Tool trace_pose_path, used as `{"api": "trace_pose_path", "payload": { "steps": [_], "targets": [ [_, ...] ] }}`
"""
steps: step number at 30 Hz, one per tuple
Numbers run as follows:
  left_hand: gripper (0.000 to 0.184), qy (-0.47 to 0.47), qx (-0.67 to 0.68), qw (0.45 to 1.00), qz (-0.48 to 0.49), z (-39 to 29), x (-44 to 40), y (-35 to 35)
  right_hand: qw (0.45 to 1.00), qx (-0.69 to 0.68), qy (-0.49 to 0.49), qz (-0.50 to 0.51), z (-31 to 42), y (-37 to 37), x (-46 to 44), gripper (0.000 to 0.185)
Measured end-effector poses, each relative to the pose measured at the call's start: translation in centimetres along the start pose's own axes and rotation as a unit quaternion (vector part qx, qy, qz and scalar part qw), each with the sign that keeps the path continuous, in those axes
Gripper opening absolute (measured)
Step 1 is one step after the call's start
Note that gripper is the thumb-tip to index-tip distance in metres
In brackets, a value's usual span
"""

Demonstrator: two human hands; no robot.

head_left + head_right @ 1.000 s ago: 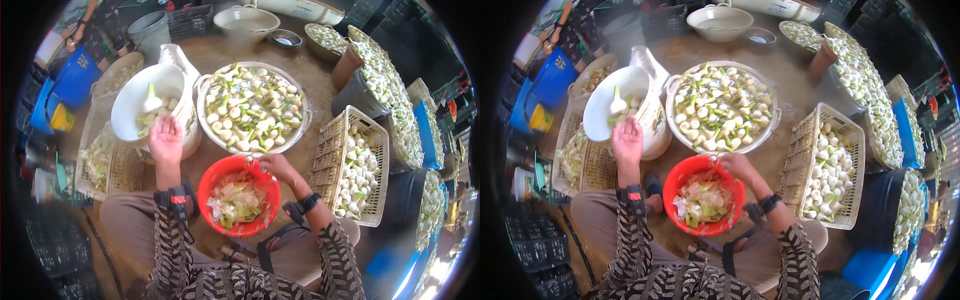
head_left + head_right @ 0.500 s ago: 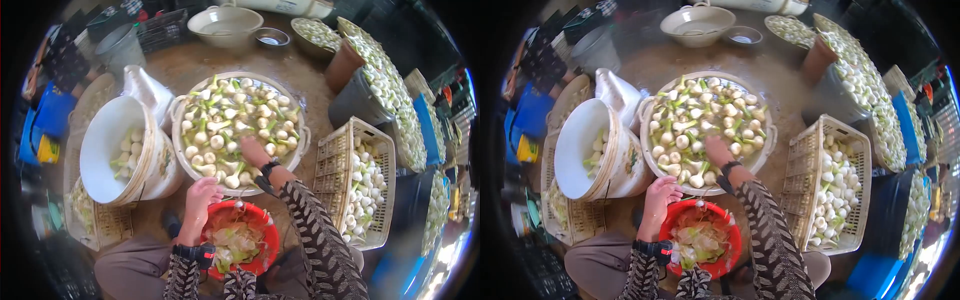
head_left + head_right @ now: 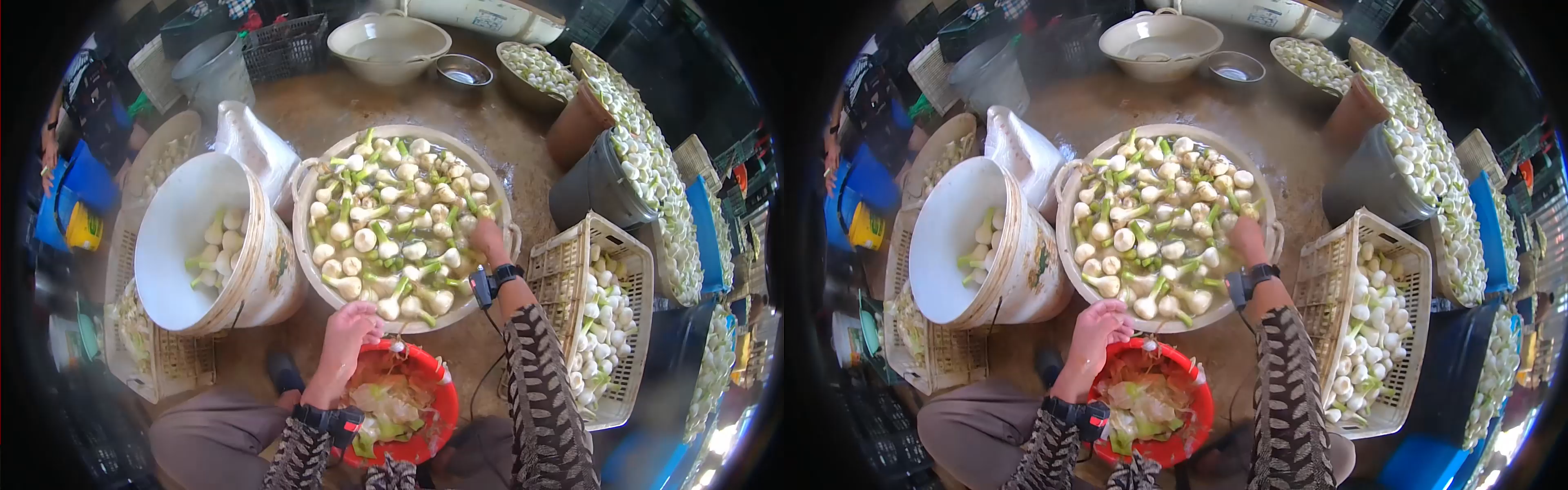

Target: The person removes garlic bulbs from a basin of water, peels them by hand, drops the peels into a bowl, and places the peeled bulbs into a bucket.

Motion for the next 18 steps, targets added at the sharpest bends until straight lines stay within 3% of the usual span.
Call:
{"api": "trace_pose_path", "payload": {
  "steps": [1, 3, 4, 5, 6, 7, 9, 10, 11, 12, 13, 15, 18],
  "targets": [
    [0.022, 0.0, 0.006, 1.0, -0.005, 0.1, -0.1, -0.1, 1.0, 0.004, 0.005, 0.004, 0.5, 0.5, 0.7, 0.025],
    [0.026, 0.012, -0.005, 1.0, 0.004, -0.1, -0.5, -0.9, 0.98, -0.19, 0.025, 0.044, 2.9, 3.1, 3.3, 0.024],
    [0.034, 0.03, -0.005, 1.0, 0.0, -0.5, -0.5, -2.1, 0.981, -0.187, 0.029, 0.045, 4.3, 4.5, 5.7, 0.024],
    [0.034, 0.027, -0.003, 1.0, -0.005, -0.9, -0.5, -3.1, 0.921, -0.362, 0.111, 0.092, 6.9, 5.0, 9.4, 0.021],
    [0.034, 0.039, 0.049, 0.998, -0.01, -1.0, -0.5, -4.0, 0.82, -0.522, 0.187, 0.139, 9.7, 5.7, 13.2, 0.019],
    [0.035, 0.049, 0.103, 0.993, -0.019, -0.9, -0.1, -4.5, 0.802, -0.551, 0.184, 0.138, 11.5, 6.3, 16.2, 0.018],
    [0.035, 0.046, 0.176, 0.982, 0.056, -0.3, -0.2, -5.3, 0.88, -0.381, 0.256, 0.122, 14.1, 7.1, 21.0, 0.017],
    [0.031, 0.025, 0.12, 0.99, 0.072, 1.0, -0.1, -4.9, 0.901, -0.313, 0.294, 0.056, 15.1, 7.7, 23.3, 0.015],
    [0.027, 0.017, 0.113, 0.993, 0.03, 0.7, 1.0, -5.2, 0.937, -0.182, 0.296, 0.04, 16.4, 8.7, 25.7, 0.013],
    [0.022, 0.007, 0.115, 0.993, 0.032, 0.7, 2.4, -5.4, 0.938, -0.111, 0.327, -0.021, 17.3, 9.3, 28.1, 0.013],
    [0.019, -0.001, 0.115, 0.993, 0.035, 0.9, 3.7, -5.5, 0.945, -0.014, 0.326, -0.001, 17.7, 8.3, 29.1, 0.017],
    [0.016, -0.013, 0.085, 0.996, 0.02, 1.5, 6.4, -5.4, 0.941, 0.031, 0.337, -0.009, 18.5, 7.6, 32.0, 0.018],
    [0.014, -0.029, 0.051, 0.998, 0.014, 2.1, 9.3, -5.4, 0.927, -0.035, 0.368, -0.063, 19.2, 7.5, 35.4, 0.017]
  ]
}}
Point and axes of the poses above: each hand's wrist, its own x-axis away from the middle knuckle, its own y-axis out of the back of the hand, z = x × y, the point moved 6 cm from there along -x, towards the middle knuckle, and after that the axes turned 9 degrees about z, right-handed, at the moved point
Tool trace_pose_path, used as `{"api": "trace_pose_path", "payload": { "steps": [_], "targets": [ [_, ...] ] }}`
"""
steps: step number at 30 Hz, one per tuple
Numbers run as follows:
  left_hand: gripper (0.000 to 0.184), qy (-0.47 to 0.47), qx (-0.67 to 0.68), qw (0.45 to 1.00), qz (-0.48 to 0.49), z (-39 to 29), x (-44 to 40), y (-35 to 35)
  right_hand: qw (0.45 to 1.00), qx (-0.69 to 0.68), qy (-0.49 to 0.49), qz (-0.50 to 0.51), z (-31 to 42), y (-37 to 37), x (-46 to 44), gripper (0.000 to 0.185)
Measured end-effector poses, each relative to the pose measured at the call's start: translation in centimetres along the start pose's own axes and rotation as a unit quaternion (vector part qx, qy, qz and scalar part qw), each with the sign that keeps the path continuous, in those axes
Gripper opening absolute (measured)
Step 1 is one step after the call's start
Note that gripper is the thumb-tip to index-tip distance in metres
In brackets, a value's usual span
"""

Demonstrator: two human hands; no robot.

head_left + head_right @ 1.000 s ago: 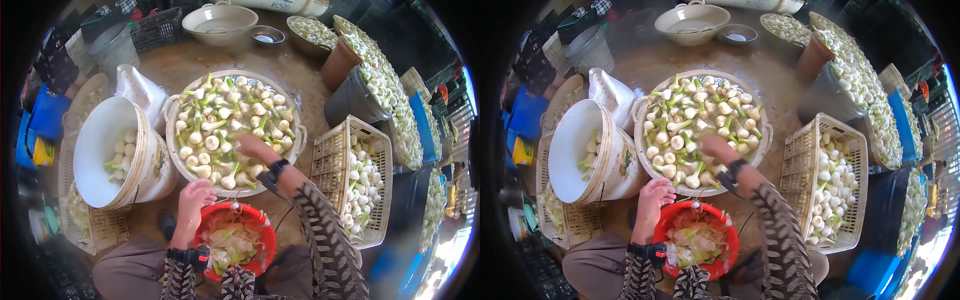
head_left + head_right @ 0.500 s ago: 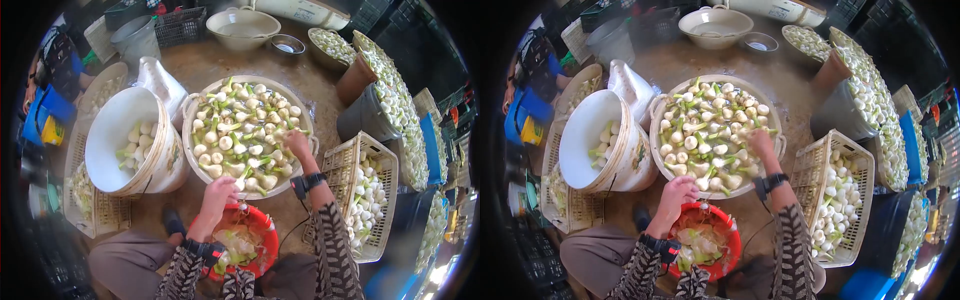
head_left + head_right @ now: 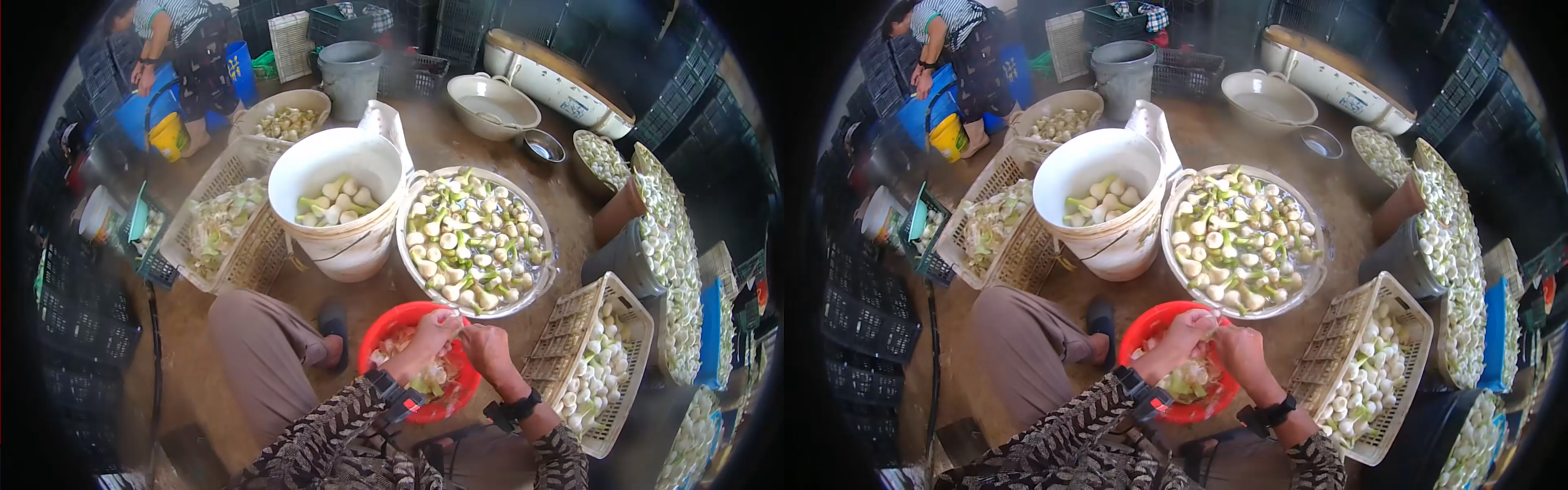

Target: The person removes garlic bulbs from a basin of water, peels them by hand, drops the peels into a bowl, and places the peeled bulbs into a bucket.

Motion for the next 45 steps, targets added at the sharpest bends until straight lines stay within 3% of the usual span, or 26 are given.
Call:
{"api": "trace_pose_path", "payload": {
  "steps": [5, 7, 8, 10, 11, 14, 16, 19, 22, 25, 27, 29, 30, 31, 32, 33, 35, 36, 37, 38, 40, 41, 42, 43, 44, 45],
  "targets": [
    [0.016, -0.08, -0.009, 0.994, 0.073, -0.2, 3.4, -0.4, 0.996, -0.042, -0.059, -0.059, 0.7, -0.1, 2.4, 0.01],
    [0.03, -0.065, -0.013, 0.991, 0.117, -1.0, 5.1, -0.7, 0.969, -0.209, -0.129, -0.03, -0.3, 0.4, 3.1, 0.01],
    [0.032, -0.061, 0.017, 0.99, 0.129, -1.2, 5.5, -0.9, 0.968, -0.208, -0.14, -0.032, -0.5, 0.8, 3.7, 0.01],
    [0.034, -0.057, 0.041, 0.988, 0.139, -1.8, 6.0, -1.4, 0.918, -0.378, -0.121, -0.008, 0.0, 0.8, 3.9, 0.011],
    [0.033, -0.061, 0.034, 0.986, 0.149, -2.1, 6.3, -1.7, 0.916, -0.382, -0.122, -0.009, 0.5, 1.1, 4.2, 0.011],
    [0.03, -0.065, -0.048, 0.988, 0.131, -1.6, 6.9, -2.1, 0.982, -0.177, -0.019, -0.062, 3.2, 2.4, 5.0, 0.012],
    [0.027, -0.075, -0.154, 0.979, 0.115, -1.5, 7.0, -2.2, 0.992, -0.113, -0.024, -0.042, 3.6, 1.4, 5.4, 0.011],
    [0.024, -0.048, -0.139, 0.985, 0.09, -0.5, 7.2, -1.9, 0.996, -0.061, -0.048, -0.052, 3.8, 0.6, 5.7, 0.013],
    [0.023, -0.021, -0.043, 0.993, 0.108, -0.7, 7.5, -1.9, 0.983, -0.147, -0.072, -0.084, 2.4, 0.3, 6.0, 0.013],
    [0.028, -0.053, 0.058, 0.984, 0.163, -1.4, 7.7, -2.5, 0.896, -0.412, -0.164, -0.027, -0.7, -2.3, 5.7, 0.016],
    [0.031, -0.073, 0.066, 0.978, 0.183, -1.2, 7.5, -2.5, 0.865, -0.479, -0.153, 0.003, -0.8, -2.5, 6.1, 0.016],
    [0.026, -0.142, 0.004, 0.979, 0.145, -0.7, 7.1, -2.1, 0.9, -0.434, -0.041, -0.035, 0.2, -1.3, 5.9, 0.017],
    [0.026, -0.143, -0.233, 0.952, 0.137, 0.2, 6.0, -1.3, 0.907, -0.416, -0.068, 0.016, 0.3, -1.3, 5.9, 0.017],
    [0.026, -0.123, -0.458, 0.874, 0.105, 0.9, 5.0, 0.0, 0.92, -0.382, -0.082, 0.008, 0.4, -1.5, 5.8, 0.017],
    [0.025, -0.087, -0.446, 0.889, 0.064, -0.5, 6.3, -0.3, 0.899, -0.428, -0.092, -0.002, 0.5, -1.7, 5.8, 0.017],
    [0.032, -0.165, -0.349, 0.914, 0.12, 0.2, 5.6, 0.3, 0.838, -0.527, -0.141, -0.031, -0.1, -2.5, 5.9, 0.018],
    [0.032, -0.124, -0.121, 0.97, 0.172, -0.7, 6.3, -1.0, 0.731, -0.669, -0.134, -0.027, -1.2, -3.9, 5.9, 0.017],
    [0.035, -0.105, -0.011, 0.978, 0.18, -0.3, 6.1, -1.1, 0.642, -0.759, -0.091, -0.06, -0.8, -3.9, 5.4, 0.015],
    [0.038, -0.083, 0.1, 0.973, 0.192, 0.3, 6.0, -1.5, 0.611, -0.783, -0.085, -0.074, -0.2, -3.4, 5.2, 0.013],
    [0.041, -0.077, 0.121, 0.978, 0.151, 0.7, 6.1, -1.8, 0.639, -0.761, -0.078, -0.084, -0.6, -3.4, 5.2, 0.012],
    [0.038, -0.045, -0.063, 0.986, 0.146, 0.4, 5.9, -1.8, 0.663, -0.74, -0.068, -0.09, -0.4, -3.0, 4.3, 0.011],
    [0.037, -0.013, -0.15, 0.975, 0.161, 0.5, 6.3, -2.0, 0.747, -0.657, -0.066, -0.073, 0.6, -1.7, 4.2, 0.011],
    [0.034, -0.087, -0.212, 0.952, 0.201, -0.3, 7.1, -1.7, 0.821, -0.563, -0.078, -0.057, 1.2, -0.8, 4.8, 0.011],
    [0.032, -0.159, -0.261, 0.918, 0.251, -1.4, 8.2, -1.6, 0.797, -0.595, -0.072, -0.072, 1.4, -1.3, 4.7, 0.013],
    [0.032, -0.139, -0.233, 0.921, 0.28, -0.8, 8.3, -1.5, 0.791, -0.604, -0.074, -0.063, 1.4, -1.1, 4.8, 0.018],
    [0.031, -0.123, -0.14, 0.955, 0.233, -0.2, 7.6, -0.5, 0.766, -0.632, -0.089, -0.07, 1.4, -1.2, 4.9, 0.02]
  ]
}}
Point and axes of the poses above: each hand's wrist, its own x-axis away from the middle knuckle, its own y-axis out of the back of the hand, z = x × y, the point moved 6 cm from there along -x, towards the middle knuckle, and after that the axes turned 9 degrees about z, right-handed, at the moved point
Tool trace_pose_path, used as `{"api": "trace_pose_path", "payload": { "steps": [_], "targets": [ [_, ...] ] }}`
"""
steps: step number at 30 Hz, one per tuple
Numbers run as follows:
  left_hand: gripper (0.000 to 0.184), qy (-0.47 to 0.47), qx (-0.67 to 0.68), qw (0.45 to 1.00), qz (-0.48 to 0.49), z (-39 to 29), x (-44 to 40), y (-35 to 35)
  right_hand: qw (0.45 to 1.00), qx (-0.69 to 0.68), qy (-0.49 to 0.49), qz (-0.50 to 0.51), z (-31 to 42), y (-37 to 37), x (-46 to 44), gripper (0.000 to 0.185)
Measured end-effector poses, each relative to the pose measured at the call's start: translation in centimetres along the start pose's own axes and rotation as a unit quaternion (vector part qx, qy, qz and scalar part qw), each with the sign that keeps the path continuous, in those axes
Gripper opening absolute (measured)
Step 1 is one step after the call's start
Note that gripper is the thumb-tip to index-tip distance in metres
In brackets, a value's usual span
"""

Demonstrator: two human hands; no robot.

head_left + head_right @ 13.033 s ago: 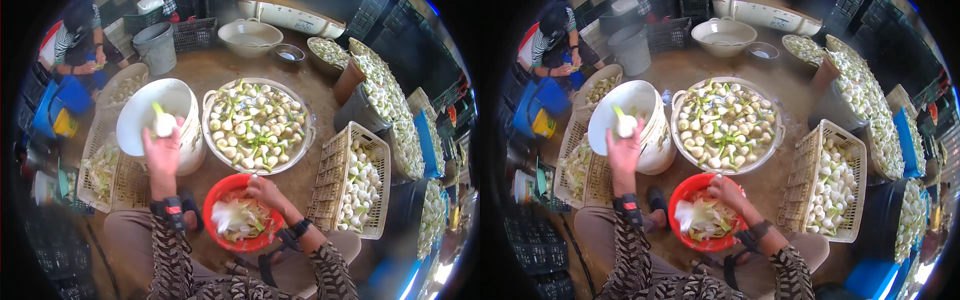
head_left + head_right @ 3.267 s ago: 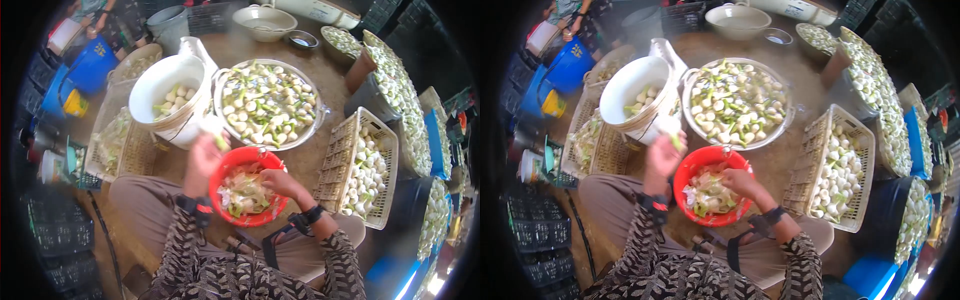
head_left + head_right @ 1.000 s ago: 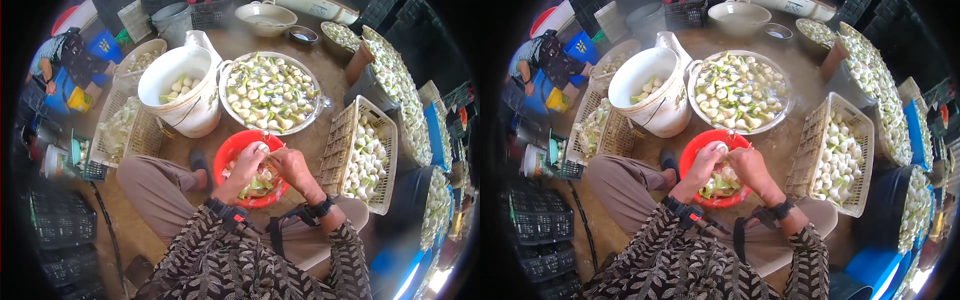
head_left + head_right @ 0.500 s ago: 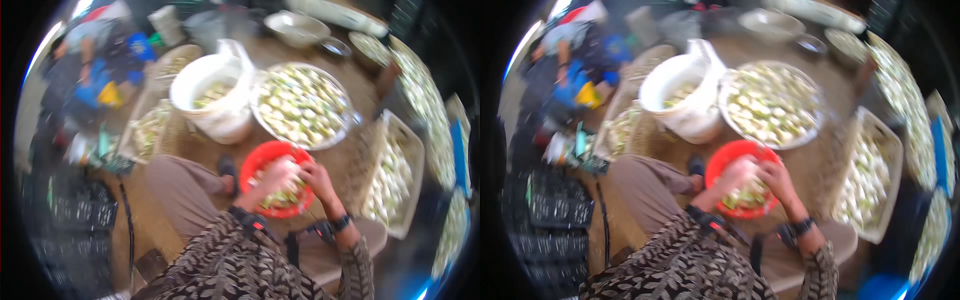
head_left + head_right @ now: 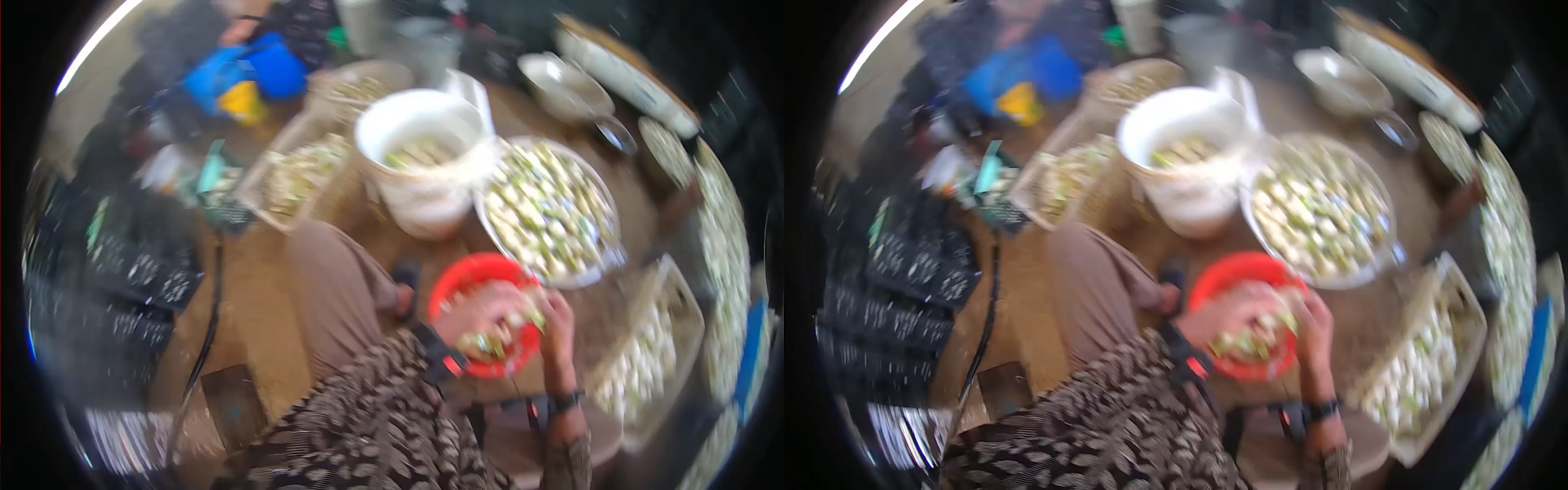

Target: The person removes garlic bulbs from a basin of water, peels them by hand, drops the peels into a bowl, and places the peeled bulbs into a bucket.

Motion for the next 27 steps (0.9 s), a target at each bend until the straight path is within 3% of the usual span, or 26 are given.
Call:
{"api": "trace_pose_path", "payload": {
  "steps": [1, 2, 3, 4, 7, 8, 9, 10, 12, 14, 16, 18, 22, 24, 27],
  "targets": [
    [0.032, 0.011, 0.088, 0.994, -0.064, 0.8, -0.4, 0.7, 1.0, 0.024, 0.005, -0.019, -0.3, 0.8, 0.0, 0.018],
    [0.032, 0.061, 0.323, 0.941, -0.082, -0.6, -1.0, -0.3, 0.997, -0.054, 0.011, -0.056, -3.0, 2.7, -0.5, 0.018],
    [0.032, 0.068, 0.427, 0.902, 0.023, 0.5, -1.6, 0.2, 0.994, -0.061, 0.019, -0.086, -3.0, 4.4, -0.5, 0.016],
    [0.038, 0.044, 0.373, 0.926, 0.045, 0.5, -1.6, 0.6, 0.988, -0.123, 0.006, -0.096, -3.5, 5.7, -0.4, 0.014],
    [0.04, 0.05, 0.419, 0.906, -0.038, -2.1, -0.4, -0.7, 0.991, -0.067, -0.023, -0.112, -3.4, 5.7, -0.9, 0.014],
    [0.04, 0.025, 0.428, 0.9, -0.075, -1.9, -0.3, -0.4, 0.977, 0.172, -0.021, -0.124, -2.5, 6.3, -0.9, 0.016],
    [0.04, -0.002, 0.438, 0.892, -0.111, -1.6, -0.3, -0.3, 0.906, 0.403, -0.021, -0.127, -1.6, 6.5, -0.4, 0.018],
    [0.04, 0.004, 0.438, 0.892, -0.106, -1.5, -0.3, -0.5, 0.905, 0.402, -0.023, -0.134, -1.6, 6.6, 0.1, 0.018],
    [0.037, -0.024, 0.46, 0.877, -0.138, -1.9, 0.2, 0.2, 0.909, 0.404, -0.105, 0.02, -3.9, 4.2, 0.2, 0.017],
    [0.035, -0.013, 0.404, 0.898, -0.172, -1.7, 0.1, 0.7, 0.892, 0.449, -0.057, -0.009, -1.4, 1.9, 0.1, 0.019],
    [0.036, -0.046, 0.336, 0.933, -0.117, -2.2, -0.2, 0.4, 0.982, 0.187, -0.035, -0.002, 0.9, 0.2, 0.0, 0.029],
    [0.039, -0.034, 0.291, 0.95, -0.108, -2.0, -0.4, 0.3, 0.98, 0.186, -0.063, -0.02, 1.9, -0.3, 0.3, 0.023],
    [0.047, -0.004, 0.13, 0.987, -0.095, -3.1, -0.3, -0.1, 0.952, 0.302, -0.051, 0.002, 2.5, 0.1, 0.0, 0.018],
    [0.048, 0.008, -0.023, 0.998, -0.05, -3.9, -0.4, -0.5, 0.895, 0.441, 0.059, -0.027, 3.6, -0.6, 0.1, 0.012],
    [0.048, 0.01, 0.065, 0.997, -0.048, -3.2, -0.3, -0.4, 0.888, 0.45, 0.058, -0.076, 3.6, -0.6, 0.4, 0.013]
  ]
}}
Point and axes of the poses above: each hand's wrist, its own x-axis away from the middle knuckle, its own y-axis out of the back of the hand, z = x × y, the point moved 6 cm from there along -x, towards the middle knuckle, and after that the axes turned 9 degrees about z, right-handed, at the moved point
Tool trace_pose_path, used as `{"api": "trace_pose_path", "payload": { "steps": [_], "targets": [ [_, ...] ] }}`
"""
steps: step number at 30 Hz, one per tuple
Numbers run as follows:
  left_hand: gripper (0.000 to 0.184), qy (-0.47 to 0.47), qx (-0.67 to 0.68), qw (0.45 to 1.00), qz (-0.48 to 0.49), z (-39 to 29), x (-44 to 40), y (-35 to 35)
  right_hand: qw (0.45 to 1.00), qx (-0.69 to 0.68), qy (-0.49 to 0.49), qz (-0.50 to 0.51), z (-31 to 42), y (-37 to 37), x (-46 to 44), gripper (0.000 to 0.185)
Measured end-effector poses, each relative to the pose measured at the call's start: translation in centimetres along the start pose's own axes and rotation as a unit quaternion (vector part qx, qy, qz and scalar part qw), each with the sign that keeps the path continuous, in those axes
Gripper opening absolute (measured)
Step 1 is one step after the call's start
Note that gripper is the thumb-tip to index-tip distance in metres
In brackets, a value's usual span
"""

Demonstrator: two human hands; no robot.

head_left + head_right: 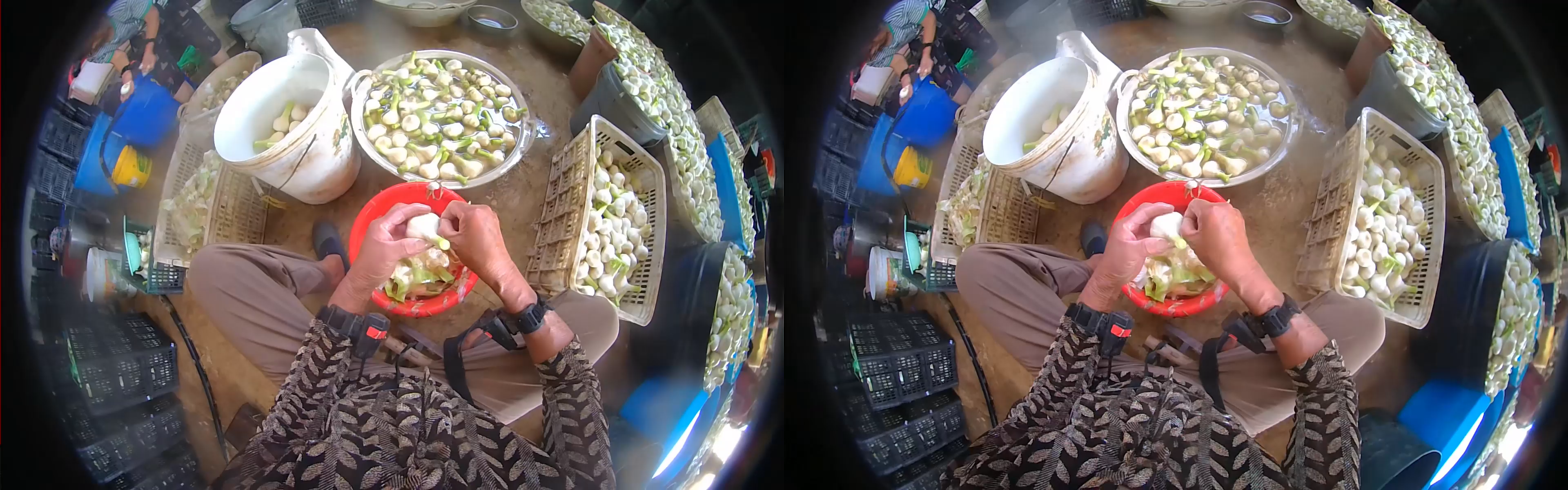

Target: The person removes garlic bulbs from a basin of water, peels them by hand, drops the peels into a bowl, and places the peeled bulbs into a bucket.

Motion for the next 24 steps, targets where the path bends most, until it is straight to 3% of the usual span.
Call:
{"api": "trace_pose_path", "payload": {
  "steps": [1, 3, 5, 6, 7, 10, 12, 13, 15, 16, 17, 19, 20, 21, 22, 24],
  "targets": [
    [0.048, 0.001, -0.002, 1.0, 0.001, 0.3, 0.1, 0.1, 1.0, -0.002, 0.0, -0.002, -0.2, -0.1, 0.1, 0.013],
    [0.046, -0.041, 0.172, 0.984, -0.023, 0.6, 0.3, 0.5, 0.996, -0.054, -0.061, 0.038, -2.0, -1.3, 0.1, 0.01],
    [0.046, -0.058, 0.226, 0.972, -0.042, 0.8, 0.1, 0.3, 0.999, 0.003, -0.039, 0.036, -2.7, -3.4, 0.6, 0.008],
    [0.046, -0.07, 0.283, 0.955, -0.061, 0.8, 0.2, 0.6, 0.99, 0.029, -0.097, 0.102, -3.8, -5.3, 1.2, 0.008],
    [0.046, -0.07, 0.278, 0.956, -0.061, 0.5, 0.1, 1.2, 0.984, -0.049, -0.065, 0.16, -5.2, -7.3, 1.7, 0.01],
    [0.053, -0.1, 0.235, 0.967, -0.023, -0.7, -0.4, 2.1, 0.984, -0.086, -0.005, 0.158, -5.4, -7.3, 1.4, 0.013],
    [0.053, -0.099, 0.203, 0.973, -0.038, -1.4, -0.2, 1.6, 0.896, -0.397, -0.158, 0.118, -4.4, -4.9, 0.8, 0.016],
    [0.054, -0.092, 0.173, 0.979, -0.051, -1.5, -0.2, 1.3, 0.897, -0.395, -0.164, 0.115, -3.7, -3.8, 0.6, 0.016],
    [0.056, -0.075, 0.146, 0.985, -0.045, -1.0, -0.4, 0.7, 0.835, -0.516, -0.156, 0.111, -2.6, -2.4, 0.1, 0.019],
    [0.058, -0.058, 0.096, 0.993, -0.036, -1.0, -0.8, 0.4, 0.891, -0.423, -0.118, 0.119, -2.6, -2.1, -0.4, 0.02],
    [0.061, -0.041, 0.044, 0.998, -0.029, -1.1, -0.9, 0.2, 0.891, -0.423, -0.119, 0.117, -2.8, -2.0, -0.4, 0.02],
    [0.059, -0.006, 0.038, 0.999, -0.03, -1.0, -0.8, 0.2, 0.944, -0.295, -0.108, 0.1, -2.7, -1.4, -0.5, 0.016],
    [0.057, 0.003, -0.031, 0.999, -0.024, -1.1, -0.8, 0.1, 0.944, -0.297, -0.108, 0.1, -2.4, -1.3, -0.5, 0.016],
    [0.055, 0.013, -0.1, 0.995, -0.017, -1.2, -0.9, 0.0, 0.975, -0.2, -0.066, 0.076, -1.7, -0.7, -0.6, 0.015],
    [0.055, 0.016, -0.1, 0.995, -0.016, -1.1, -0.9, -0.1, 0.993, -0.099, -0.024, 0.053, -0.9, -0.2, -0.6, 0.016],
    [0.051, -0.019, -0.115, 0.993, -0.023, -1.4, -1.0, -0.2, 0.997, -0.051, -0.043, 0.026, -0.8, -0.1, -0.4, 0.015]
  ]
}}
Point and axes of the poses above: each hand's wrist, its own x-axis away from the middle knuckle, its own y-axis out of the back of the hand, z = x × y, the point moved 6 cm from there along -x, towards the middle knuckle, and after that the axes turned 9 degrees about z, right-handed, at the moved point
